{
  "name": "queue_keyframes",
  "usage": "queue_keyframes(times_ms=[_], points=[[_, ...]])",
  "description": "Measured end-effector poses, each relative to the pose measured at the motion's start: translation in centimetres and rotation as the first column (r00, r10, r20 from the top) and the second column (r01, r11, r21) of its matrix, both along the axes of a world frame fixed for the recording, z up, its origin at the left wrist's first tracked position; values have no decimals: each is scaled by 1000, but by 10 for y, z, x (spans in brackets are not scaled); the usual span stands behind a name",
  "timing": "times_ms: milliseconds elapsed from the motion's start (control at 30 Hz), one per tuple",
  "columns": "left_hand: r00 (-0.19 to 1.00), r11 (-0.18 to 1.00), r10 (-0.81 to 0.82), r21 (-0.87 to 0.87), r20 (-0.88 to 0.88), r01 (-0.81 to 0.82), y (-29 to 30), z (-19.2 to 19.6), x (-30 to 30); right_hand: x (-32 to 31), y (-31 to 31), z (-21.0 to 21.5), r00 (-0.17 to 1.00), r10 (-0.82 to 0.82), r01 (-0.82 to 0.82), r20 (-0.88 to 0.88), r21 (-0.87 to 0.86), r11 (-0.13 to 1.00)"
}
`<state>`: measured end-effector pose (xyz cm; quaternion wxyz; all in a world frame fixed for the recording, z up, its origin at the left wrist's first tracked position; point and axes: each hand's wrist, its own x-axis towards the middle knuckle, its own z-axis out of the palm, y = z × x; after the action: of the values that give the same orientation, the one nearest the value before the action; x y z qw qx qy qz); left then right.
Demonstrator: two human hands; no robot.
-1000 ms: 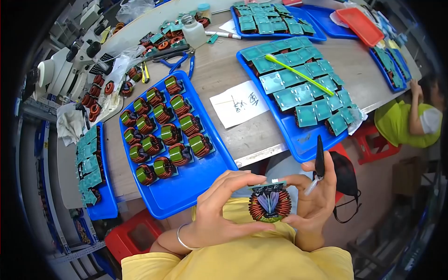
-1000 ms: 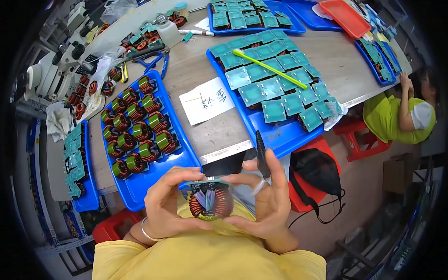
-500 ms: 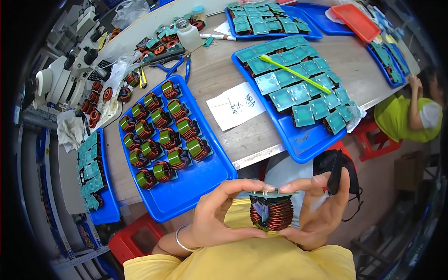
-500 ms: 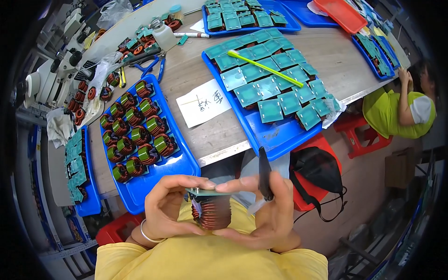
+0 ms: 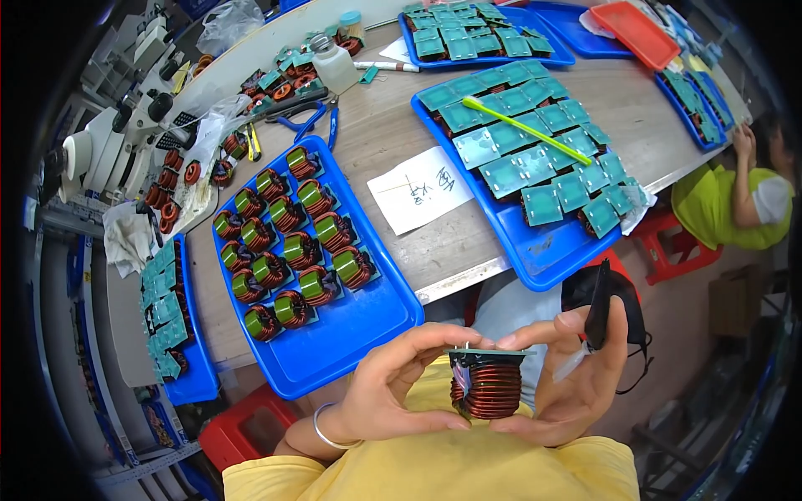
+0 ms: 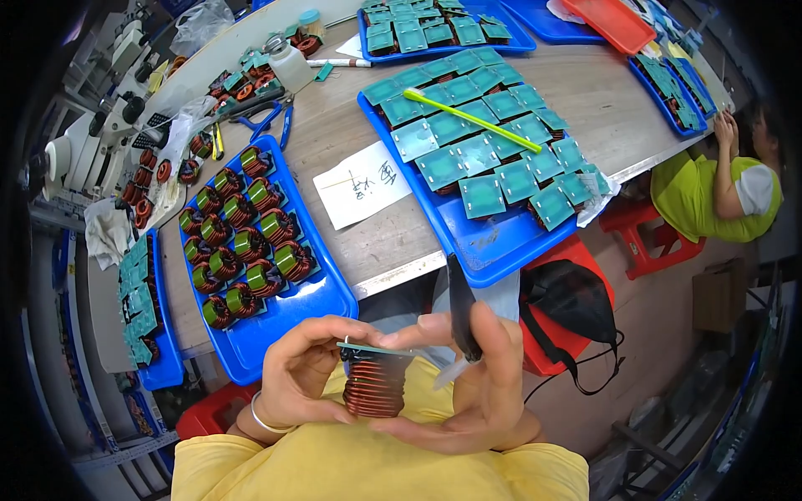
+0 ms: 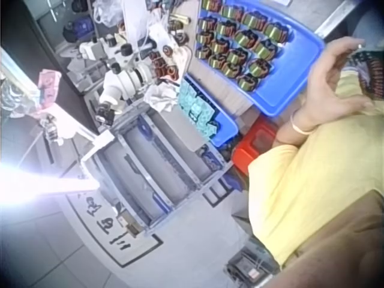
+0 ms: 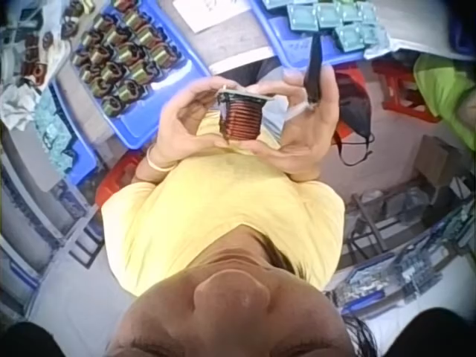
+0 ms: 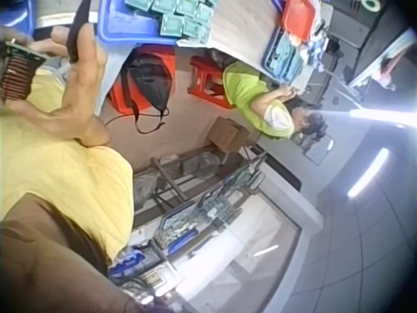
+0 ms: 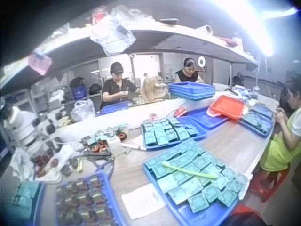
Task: Inspecting and cleaning toroidal inductors before placing them on circuit boards at an assembly station.
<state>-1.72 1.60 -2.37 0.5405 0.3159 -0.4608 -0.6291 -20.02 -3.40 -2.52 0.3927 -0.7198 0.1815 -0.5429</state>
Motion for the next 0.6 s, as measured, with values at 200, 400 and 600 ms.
queue_keyframes(times_ms=[200,400,600], points=[[999,998,-13,-58,44,16,-3,1,2,-2,4,5,1000,1,1,-23,71,997],[986,990,28,-141,163,-5,-2,0,0,-3,-2,1,998,63,-64,-15,-42,997],[978,973,54,-230,200,-6,-5,-1,0,-4,0,4,994,91,-96,-64,-83,992]])
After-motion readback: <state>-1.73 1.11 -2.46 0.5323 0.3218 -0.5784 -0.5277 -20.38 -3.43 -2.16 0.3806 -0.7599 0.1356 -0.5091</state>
